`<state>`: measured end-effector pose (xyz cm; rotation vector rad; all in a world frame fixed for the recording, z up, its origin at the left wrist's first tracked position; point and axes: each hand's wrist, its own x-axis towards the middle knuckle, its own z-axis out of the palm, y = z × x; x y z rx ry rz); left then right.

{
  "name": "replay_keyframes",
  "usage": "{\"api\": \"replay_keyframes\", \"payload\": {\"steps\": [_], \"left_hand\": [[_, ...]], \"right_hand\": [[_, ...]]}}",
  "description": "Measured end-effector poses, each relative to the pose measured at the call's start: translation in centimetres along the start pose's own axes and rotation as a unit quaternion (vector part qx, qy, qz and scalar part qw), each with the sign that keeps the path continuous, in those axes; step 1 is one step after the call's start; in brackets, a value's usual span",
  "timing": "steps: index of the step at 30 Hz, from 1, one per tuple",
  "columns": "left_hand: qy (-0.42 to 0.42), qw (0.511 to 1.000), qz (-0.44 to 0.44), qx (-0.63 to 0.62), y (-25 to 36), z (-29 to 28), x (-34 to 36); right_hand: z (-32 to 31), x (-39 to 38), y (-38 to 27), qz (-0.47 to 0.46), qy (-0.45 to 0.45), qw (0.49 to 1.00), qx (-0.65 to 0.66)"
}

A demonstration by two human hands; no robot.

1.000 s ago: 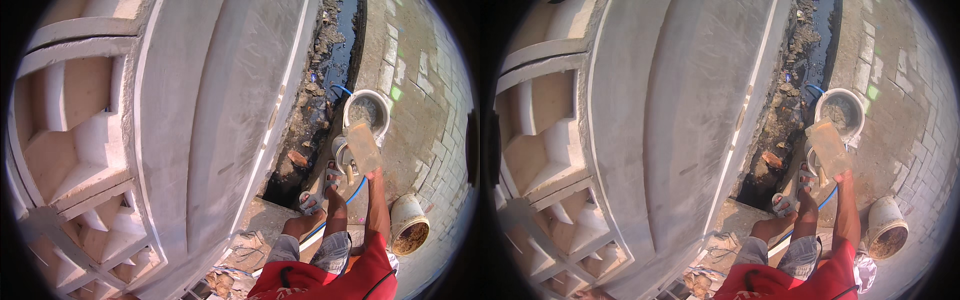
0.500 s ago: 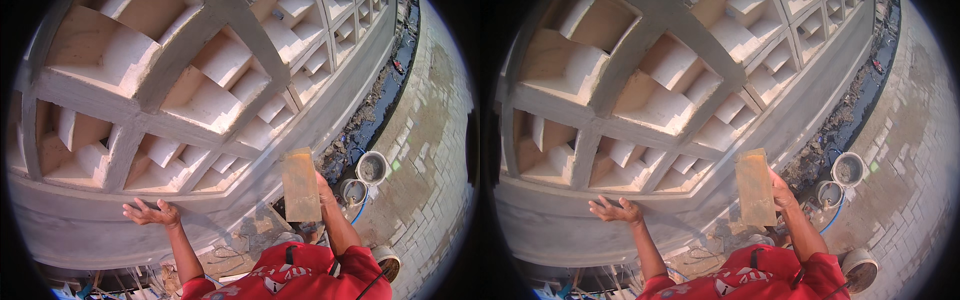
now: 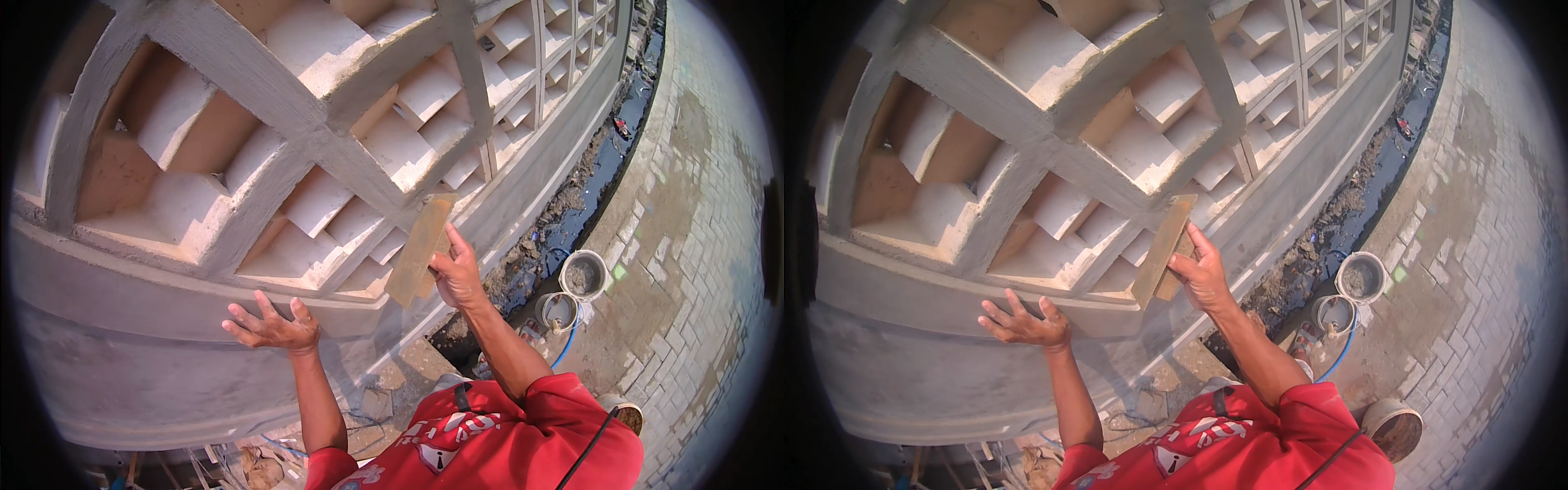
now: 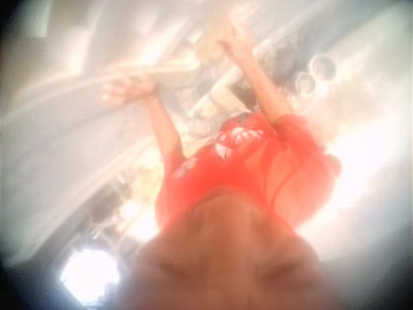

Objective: The person uses a trowel to apply and smooth plaster onto a decorative lattice wall. They repeatedly dip the trowel into a bucket to gather more plaster and continue smoothing the surface.

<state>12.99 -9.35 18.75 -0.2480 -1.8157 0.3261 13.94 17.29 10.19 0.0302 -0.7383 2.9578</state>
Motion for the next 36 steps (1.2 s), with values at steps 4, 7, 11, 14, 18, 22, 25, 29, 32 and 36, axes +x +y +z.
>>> {"api": "replay_keyframes", "payload": {"steps": [4,7,11,14,18,22,25,29,32,36], "left_hand": [[0.006,1.000,-0.001,-0.014,-0.2,0.1,-0.3],[-0.001,1.000,-0.005,-0.019,-0.3,0.1,-0.7],[0.033,0.991,0.003,-0.128,-0.9,-0.1,-0.8],[0.080,0.970,0.025,-0.228,-1.8,0.6,-1.2],[0.097,0.963,0.034,-0.248,-2.0,0.5,-1.1],[0.086,0.968,0.042,-0.232,-2.4,0.2,-1.2],[0.088,0.968,0.040,-0.233,-2.2,0.4,-1.2],[0.087,0.967,0.041,-0.235,-2.0,0.5,-1.0],[0.081,0.968,0.039,-0.236,-1.9,0.3,-1.1],[0.081,0.968,0.041,-0.236,-2.2,0.3,-1.2]], "right_hand": [[0.8,0.9,1.0,-0.026,0.033,0.992,-0.119],[2.5,1.9,1.8,-0.094,0.055,0.980,-0.169],[4.5,2.5,2.4,-0.150,0.097,0.923,-0.341],[5.2,1.9,4.3,-0.172,0.092,0.886,-0.421],[4.9,-0.7,3.8,-0.139,0.053,0.873,-0.464],[2.2,1.0,-0.3,-0.155,0.145,0.873,-0.440],[1.1,3.4,-2.1,-0.154,0.134,0.853,-0.481],[3.4,1.8,1.5,-0.162,0.105,0.829,-0.525],[5.5,-1.6,3.5,-0.063,0.034,0.847,-0.527],[3.1,-2.5,2.5,-0.073,0.047,0.886,-0.455]]}}
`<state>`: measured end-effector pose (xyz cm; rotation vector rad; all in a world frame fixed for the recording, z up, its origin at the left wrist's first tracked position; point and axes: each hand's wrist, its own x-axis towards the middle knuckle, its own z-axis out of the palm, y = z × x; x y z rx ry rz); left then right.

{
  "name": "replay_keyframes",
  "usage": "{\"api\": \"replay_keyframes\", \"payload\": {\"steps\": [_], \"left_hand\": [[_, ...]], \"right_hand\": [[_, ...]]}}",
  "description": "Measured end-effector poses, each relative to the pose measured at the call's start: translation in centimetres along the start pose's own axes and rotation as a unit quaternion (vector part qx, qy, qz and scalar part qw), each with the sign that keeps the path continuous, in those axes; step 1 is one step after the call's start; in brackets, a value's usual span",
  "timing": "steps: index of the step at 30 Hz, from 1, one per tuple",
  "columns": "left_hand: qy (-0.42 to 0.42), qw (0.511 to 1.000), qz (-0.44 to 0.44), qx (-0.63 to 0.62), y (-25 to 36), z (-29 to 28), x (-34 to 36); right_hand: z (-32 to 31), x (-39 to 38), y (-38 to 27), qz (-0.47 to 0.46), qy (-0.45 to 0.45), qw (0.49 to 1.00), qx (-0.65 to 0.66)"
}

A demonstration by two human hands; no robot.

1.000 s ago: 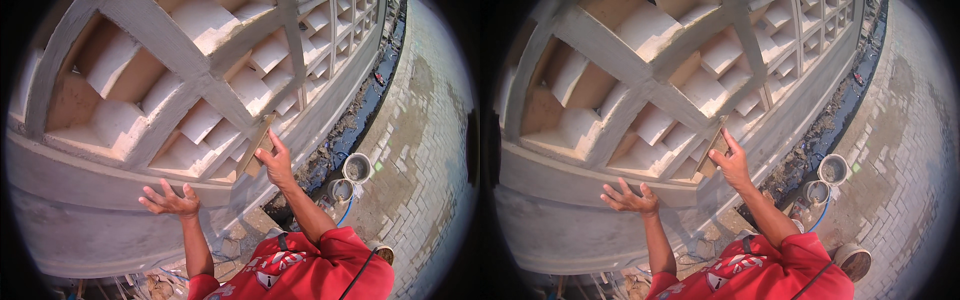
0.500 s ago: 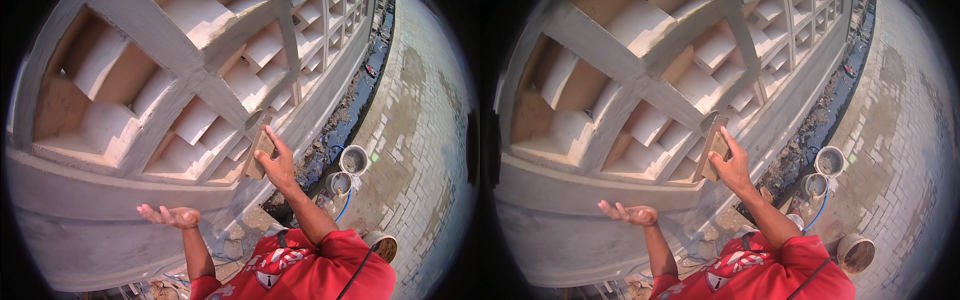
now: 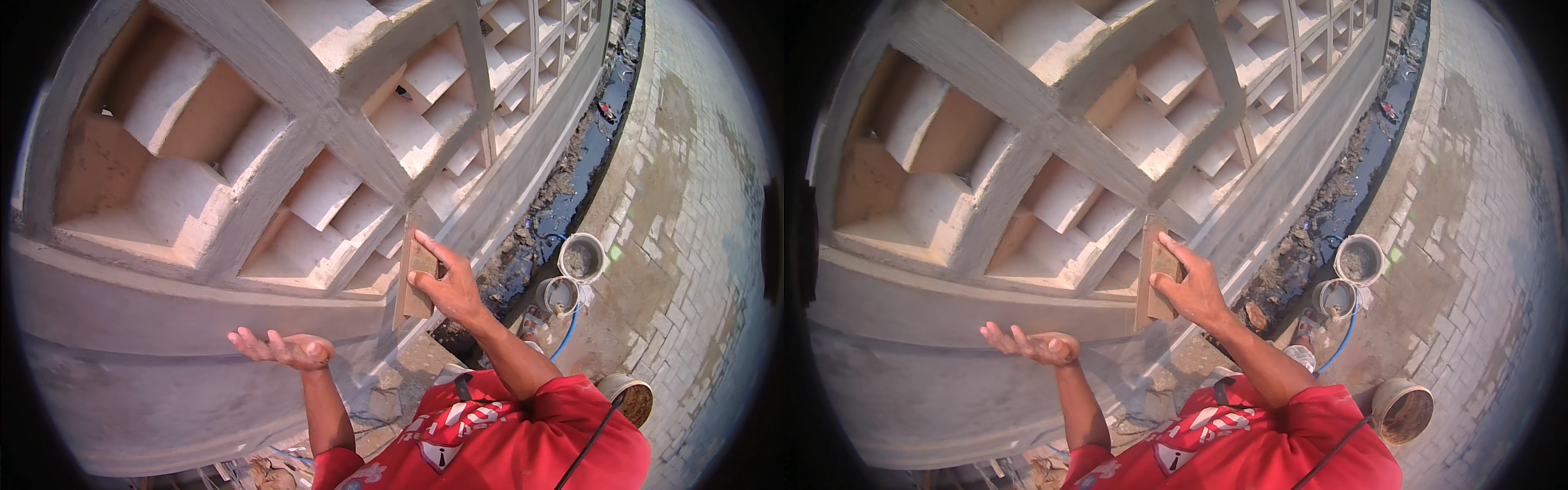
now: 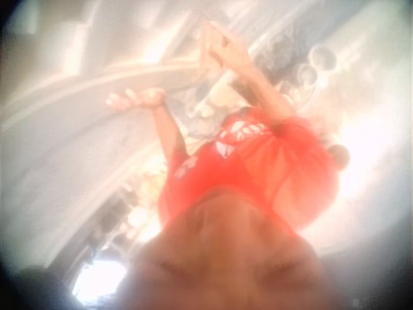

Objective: The person uses a trowel to apply and smooth plaster onto a decorative lattice wall. They repeatedly dip the trowel into a bucket to gather more plaster and continue smoothing the surface.

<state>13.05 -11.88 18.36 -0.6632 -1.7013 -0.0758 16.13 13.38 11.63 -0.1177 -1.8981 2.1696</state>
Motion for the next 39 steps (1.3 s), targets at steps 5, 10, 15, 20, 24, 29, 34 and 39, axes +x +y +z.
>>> {"api": "replay_keyframes", "payload": {"steps": [5,10,15,20,24,29,34,39], "left_hand": [[-0.001,1.000,-0.006,-0.001,0.3,0.0,0.0],[0.001,1.000,-0.003,-0.002,0.3,0.4,0.3],[0.007,1.000,-0.010,-0.008,0.3,0.2,0.1],[-0.001,1.000,0.001,0.008,0.2,0.1,0.1],[-0.005,1.000,0.004,0.008,0.2,0.1,0.1],[-0.001,1.000,0.000,0.006,0.2,0.4,0.0],[-0.004,1.000,0.007,0.007,0.1,0.2,0.0],[-0.009,1.000,0.005,0.016,0.2,-0.1,0.2]], "right_hand": [[-4.5,4.9,-0.4,-0.047,0.104,0.993,-0.015],[-1.5,6.7,-1.4,-0.027,0.096,0.995,-0.015],[1.8,1.0,-0.1,-0.012,-0.013,0.997,-0.075],[-4.4,5.4,-0.3,-0.019,0.133,0.991,-0.023],[-7.4,9.5,-1.9,-0.007,0.114,0.992,-0.050],[-0.4,5.4,-0.5,-0.041,0.108,0.992,-0.043],[-0.8,1.3,-0.3,0.024,-0.015,1.000,0.008],[-5.8,6.4,-1.2,-0.020,0.099,0.995,0.015]]}}
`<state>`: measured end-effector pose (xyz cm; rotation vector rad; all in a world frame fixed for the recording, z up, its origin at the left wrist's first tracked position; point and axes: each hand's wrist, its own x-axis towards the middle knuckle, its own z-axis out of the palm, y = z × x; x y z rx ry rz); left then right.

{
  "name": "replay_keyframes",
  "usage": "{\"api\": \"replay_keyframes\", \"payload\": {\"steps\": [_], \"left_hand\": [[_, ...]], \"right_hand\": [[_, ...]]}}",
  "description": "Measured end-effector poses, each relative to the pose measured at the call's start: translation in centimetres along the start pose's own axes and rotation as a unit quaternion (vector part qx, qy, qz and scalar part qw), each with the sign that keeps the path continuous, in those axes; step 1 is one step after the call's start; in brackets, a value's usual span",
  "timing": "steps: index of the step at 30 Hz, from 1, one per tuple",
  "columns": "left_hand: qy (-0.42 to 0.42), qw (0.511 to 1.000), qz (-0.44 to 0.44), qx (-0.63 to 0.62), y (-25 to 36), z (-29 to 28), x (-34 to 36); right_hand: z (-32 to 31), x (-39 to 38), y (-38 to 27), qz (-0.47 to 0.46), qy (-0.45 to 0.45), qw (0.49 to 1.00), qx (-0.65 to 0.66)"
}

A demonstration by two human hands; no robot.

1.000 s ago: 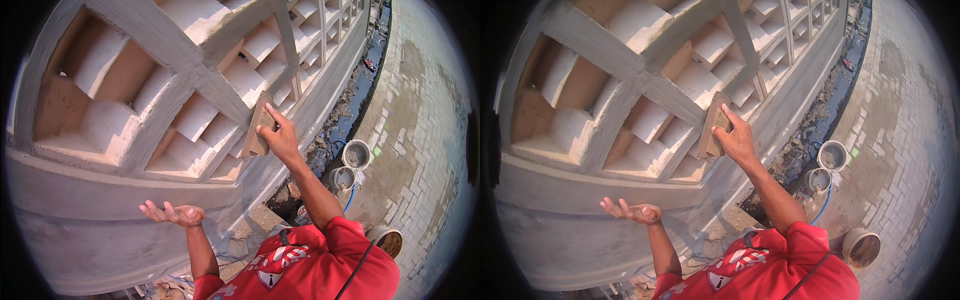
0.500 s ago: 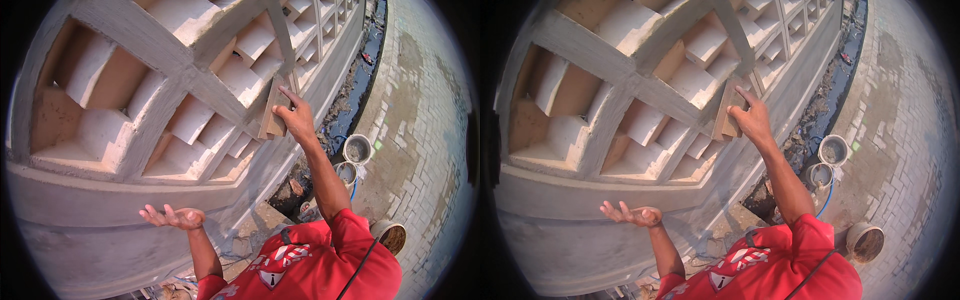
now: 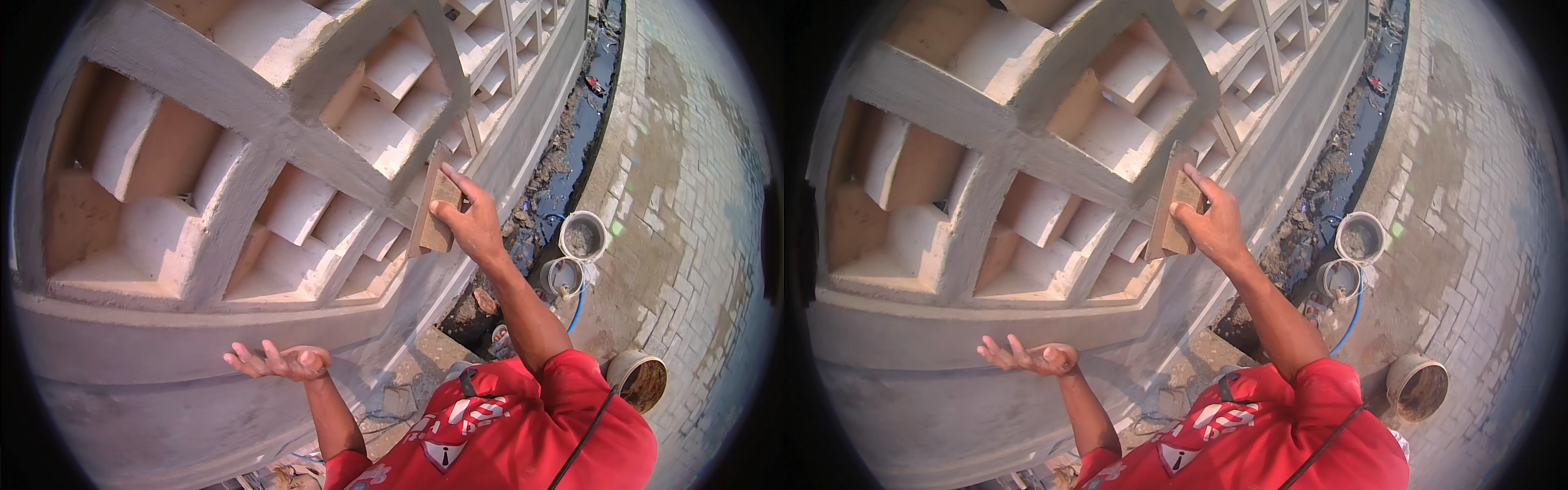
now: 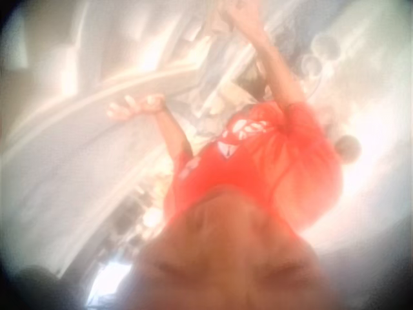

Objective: The person uses a trowel to apply and smooth plaster onto a decorative lattice wall. They repeatedly dip the trowel into a bucket to gather more plaster and continue smoothing the surface.

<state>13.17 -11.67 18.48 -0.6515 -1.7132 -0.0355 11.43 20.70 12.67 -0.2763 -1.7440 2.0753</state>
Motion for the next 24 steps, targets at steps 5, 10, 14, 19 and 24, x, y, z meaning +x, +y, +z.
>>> {"api": "replay_keyframes", "payload": {"steps": [5,10,14,19,24], "left_hand": [[0.016,1.000,-0.002,-0.010,0.3,0.8,0.3],[0.008,1.000,-0.008,-0.017,-0.3,0.2,-0.3],[0.001,1.000,-0.008,-0.006,0.0,0.1,-0.1],[0.003,1.000,-0.010,-0.005,0.4,0.5,0.5],[-0.016,1.000,-0.014,0.014,0.6,0.3,0.4]], "right_hand": [[3.7,0.6,1.2,-0.040,0.033,0.999,-0.016],[3.2,-4.6,2.1,-0.015,-0.087,0.994,-0.064],[-1.9,2.0,0.3,0.013,0.046,0.999,0.019],[-1.1,4.8,0.6,-0.036,0.046,0.998,-0.031],[5.4,-4.6,0.2,0.003,-0.062,0.997,-0.038]]}}
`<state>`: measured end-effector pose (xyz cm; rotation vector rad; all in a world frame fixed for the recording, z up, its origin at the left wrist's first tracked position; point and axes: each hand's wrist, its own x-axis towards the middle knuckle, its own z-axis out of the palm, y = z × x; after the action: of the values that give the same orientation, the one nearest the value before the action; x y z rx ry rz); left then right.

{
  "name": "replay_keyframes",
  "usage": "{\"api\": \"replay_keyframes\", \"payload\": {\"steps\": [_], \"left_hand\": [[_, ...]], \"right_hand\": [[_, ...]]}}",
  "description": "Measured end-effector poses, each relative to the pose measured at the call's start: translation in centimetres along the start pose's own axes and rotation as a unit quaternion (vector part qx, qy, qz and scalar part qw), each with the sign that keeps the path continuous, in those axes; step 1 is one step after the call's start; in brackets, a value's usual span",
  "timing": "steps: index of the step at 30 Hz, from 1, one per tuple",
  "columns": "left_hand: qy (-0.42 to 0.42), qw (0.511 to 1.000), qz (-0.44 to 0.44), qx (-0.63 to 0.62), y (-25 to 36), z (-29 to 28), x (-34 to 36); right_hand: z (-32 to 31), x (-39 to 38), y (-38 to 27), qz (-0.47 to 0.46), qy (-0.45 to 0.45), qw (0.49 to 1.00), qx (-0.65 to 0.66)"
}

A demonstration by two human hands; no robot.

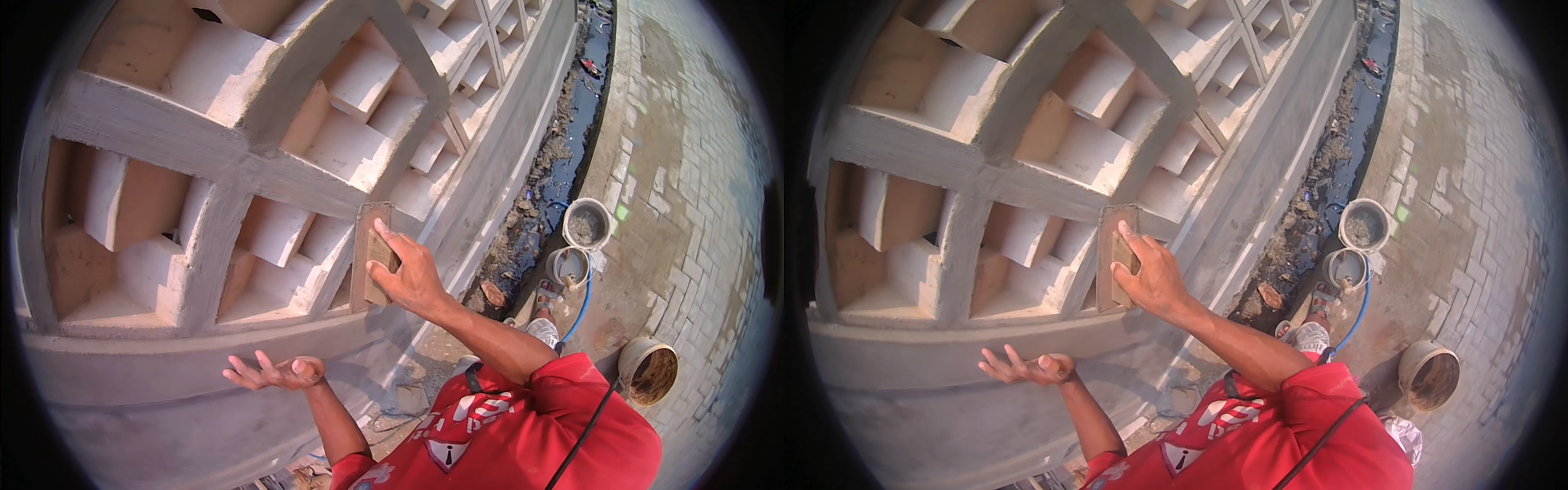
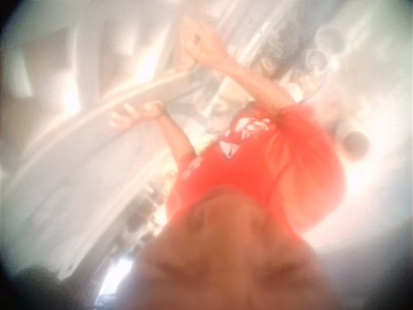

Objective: The person uses a trowel to apply and smooth plaster onto a decorative lattice wall. They repeatedly dip the trowel into a bucket to gather more plaster and continue smoothing the surface.

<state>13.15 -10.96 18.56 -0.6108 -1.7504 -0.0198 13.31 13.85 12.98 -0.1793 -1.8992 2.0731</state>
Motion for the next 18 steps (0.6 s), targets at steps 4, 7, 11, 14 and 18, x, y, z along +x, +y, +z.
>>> {"api": "replay_keyframes", "payload": {"steps": [4,7,11,14,18], "left_hand": [[-0.008,1.000,-0.007,0.021,-0.2,-0.1,-0.1],[-0.010,1.000,-0.013,0.025,0.0,-0.3,-0.1],[-0.016,0.999,-0.023,0.024,0.4,-0.1,0.2],[-0.022,0.999,-0.029,0.037,0.5,0.0,0.3],[-0.021,0.998,-0.036,0.054,0.6,0.0,0.2]], "right_hand": [[-1.9,-2.5,1.0,-0.023,-0.103,0.994,0.043],[-7.6,0.1,2.1,0.110,-0.082,0.932,0.335],[-13.2,5.4,4.5,0.104,-0.072,0.841,0.527],[-14.3,7.3,2.4,0.087,-0.041,0.873,0.478],[-13.8,9.3,0.9,0.076,0.015,0.944,0.322]]}}
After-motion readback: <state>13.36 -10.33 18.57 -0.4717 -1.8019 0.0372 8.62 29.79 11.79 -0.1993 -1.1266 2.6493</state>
